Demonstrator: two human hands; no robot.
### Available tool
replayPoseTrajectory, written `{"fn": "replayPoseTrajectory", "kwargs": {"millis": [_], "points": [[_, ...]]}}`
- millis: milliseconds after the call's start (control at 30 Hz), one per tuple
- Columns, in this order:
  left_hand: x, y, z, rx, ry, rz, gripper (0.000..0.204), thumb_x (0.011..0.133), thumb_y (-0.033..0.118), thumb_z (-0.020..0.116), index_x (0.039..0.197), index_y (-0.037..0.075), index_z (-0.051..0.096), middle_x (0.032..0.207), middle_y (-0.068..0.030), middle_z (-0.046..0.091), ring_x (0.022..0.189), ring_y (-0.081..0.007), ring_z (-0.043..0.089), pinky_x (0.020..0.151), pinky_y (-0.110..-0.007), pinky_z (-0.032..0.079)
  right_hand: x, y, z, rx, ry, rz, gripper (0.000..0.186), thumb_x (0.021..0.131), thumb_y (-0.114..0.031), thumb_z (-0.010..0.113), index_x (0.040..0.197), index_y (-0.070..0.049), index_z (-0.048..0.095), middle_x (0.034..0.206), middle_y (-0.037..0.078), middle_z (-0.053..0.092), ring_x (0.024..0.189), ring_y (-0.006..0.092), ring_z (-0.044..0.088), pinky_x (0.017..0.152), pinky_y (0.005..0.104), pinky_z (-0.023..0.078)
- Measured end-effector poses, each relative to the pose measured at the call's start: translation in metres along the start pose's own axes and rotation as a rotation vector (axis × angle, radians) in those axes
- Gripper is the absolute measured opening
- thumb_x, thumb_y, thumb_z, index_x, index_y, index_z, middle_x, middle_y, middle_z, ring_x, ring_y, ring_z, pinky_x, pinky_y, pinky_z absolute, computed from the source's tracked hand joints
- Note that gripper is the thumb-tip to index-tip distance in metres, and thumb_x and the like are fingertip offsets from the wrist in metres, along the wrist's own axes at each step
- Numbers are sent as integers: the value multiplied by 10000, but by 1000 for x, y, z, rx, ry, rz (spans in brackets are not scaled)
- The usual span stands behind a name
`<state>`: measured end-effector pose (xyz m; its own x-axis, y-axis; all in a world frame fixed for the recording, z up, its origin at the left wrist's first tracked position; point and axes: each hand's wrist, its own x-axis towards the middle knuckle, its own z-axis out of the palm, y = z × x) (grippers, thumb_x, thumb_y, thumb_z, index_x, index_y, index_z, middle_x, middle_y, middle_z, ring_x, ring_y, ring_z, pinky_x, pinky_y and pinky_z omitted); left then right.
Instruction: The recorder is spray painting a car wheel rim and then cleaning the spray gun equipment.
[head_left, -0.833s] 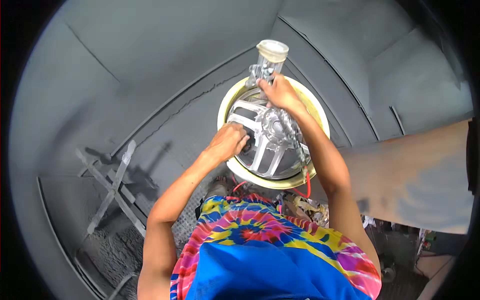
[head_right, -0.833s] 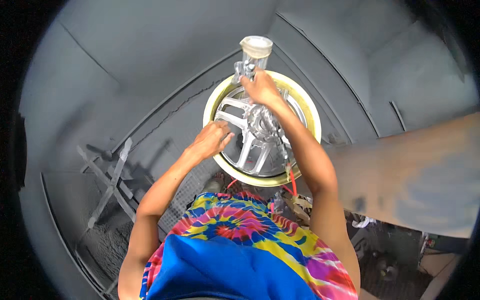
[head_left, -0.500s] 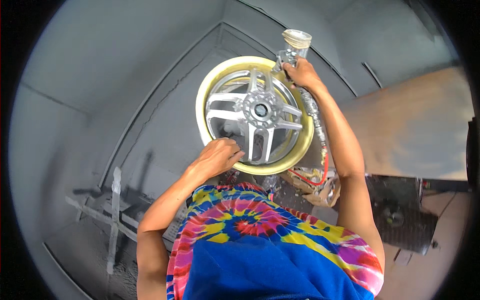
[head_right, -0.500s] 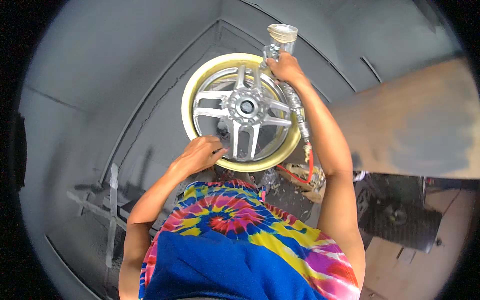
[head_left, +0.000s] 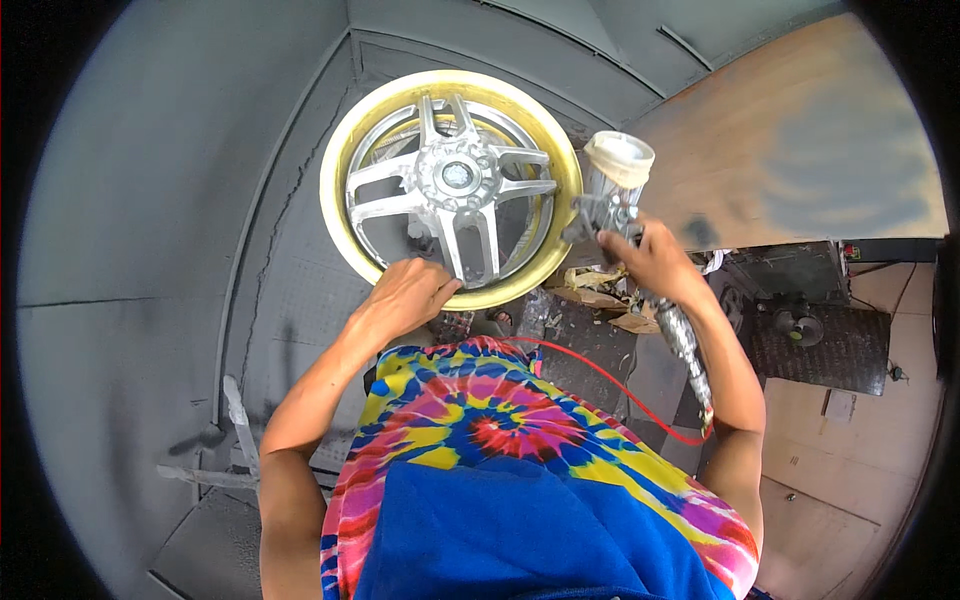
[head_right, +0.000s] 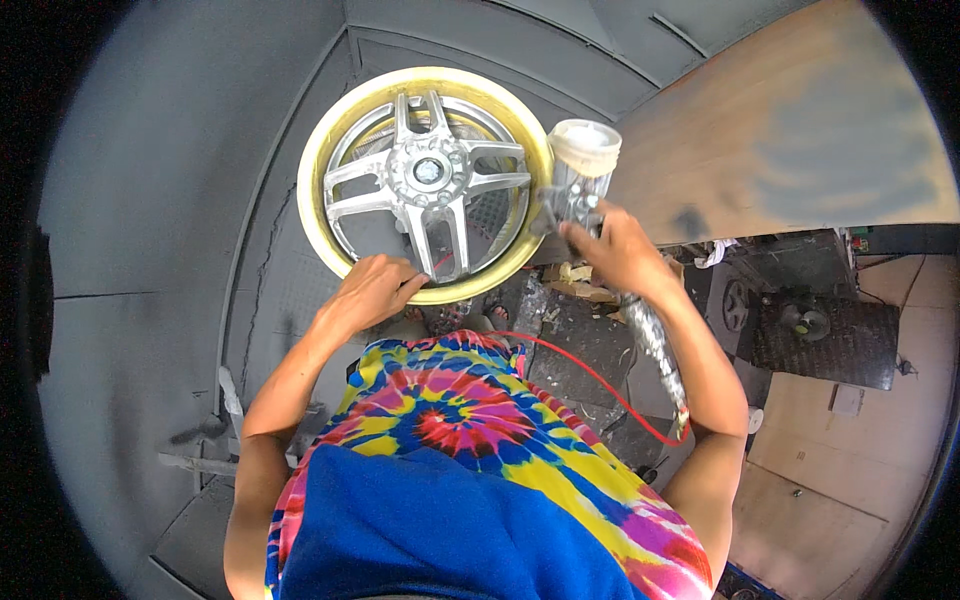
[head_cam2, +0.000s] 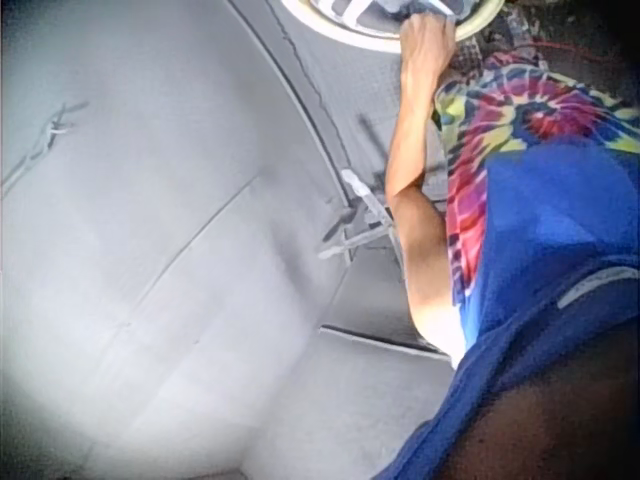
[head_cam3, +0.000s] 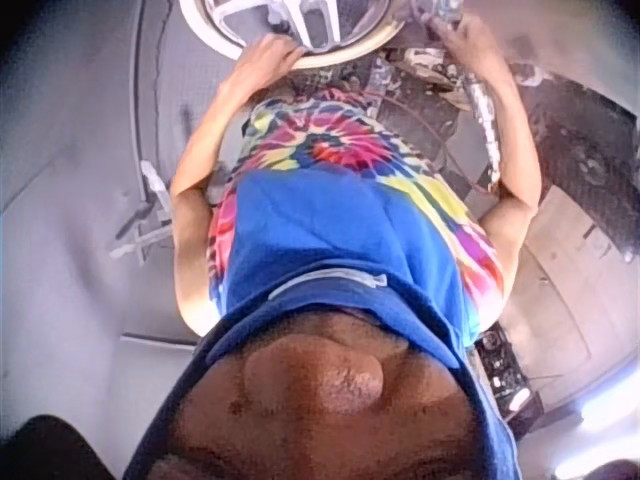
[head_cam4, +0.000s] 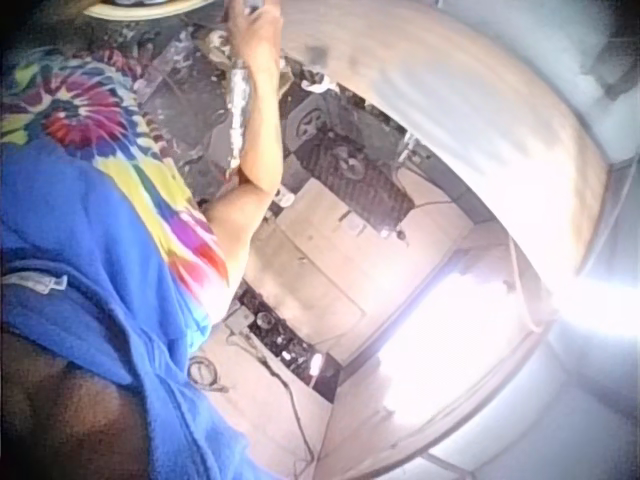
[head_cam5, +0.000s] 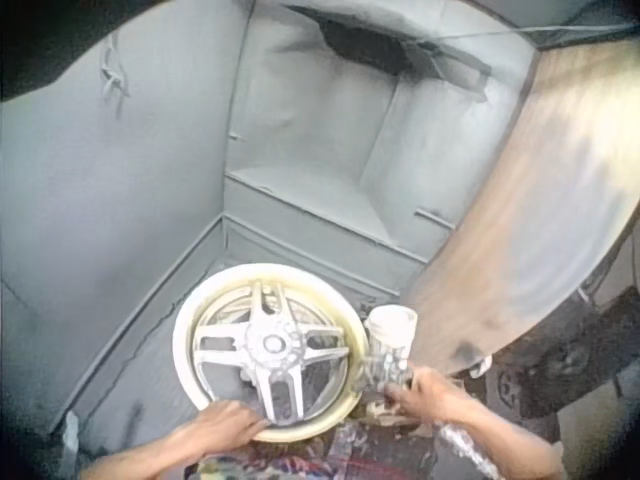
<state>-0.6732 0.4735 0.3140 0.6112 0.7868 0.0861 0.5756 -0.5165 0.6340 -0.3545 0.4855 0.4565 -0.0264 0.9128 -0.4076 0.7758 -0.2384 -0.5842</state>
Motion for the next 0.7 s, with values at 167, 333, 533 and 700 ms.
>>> {"fn": "replayPoseTrajectory", "kwargs": {"millis": [167,333,533,700], "points": [[-3,4,1,45,5,-85,352,917,234,620,705,-42,667,726,-240,640,715,-428,626,620,-492,486,-33,-17,33,45,-95,-95,608,943,-279,644,1380,96,448,566,54,579,460,110,565,451,293,427],[-13,-5,4,209,4,-195,453,930,252,614,599,-57,624,638,-247,602,692,-427,622,691,-489,516,-22,-37,66,100,-187,-323,622,939,-284,648,1353,133,443,547,79,561,477,120,555,499,304,446],[-23,-29,-7,307,11,-126,365,962,228,548,712,-5,677,706,-158,653,781,-370,645,1031,-526,426,-21,-60,71,329,-214,-430,610,939,-247,658,1343,151,435,740,143,696,595,106,605,554,311,484],[-22,-28,-20,332,16,-108,376,965,253,545,722,-1,680,726,-163,658,782,-367,644,970,-517,464,-32,-66,54,283,-154,-303,583,936,-226,661,1310,169,452,792,124,710,652,138,622,661,296,508]]}}
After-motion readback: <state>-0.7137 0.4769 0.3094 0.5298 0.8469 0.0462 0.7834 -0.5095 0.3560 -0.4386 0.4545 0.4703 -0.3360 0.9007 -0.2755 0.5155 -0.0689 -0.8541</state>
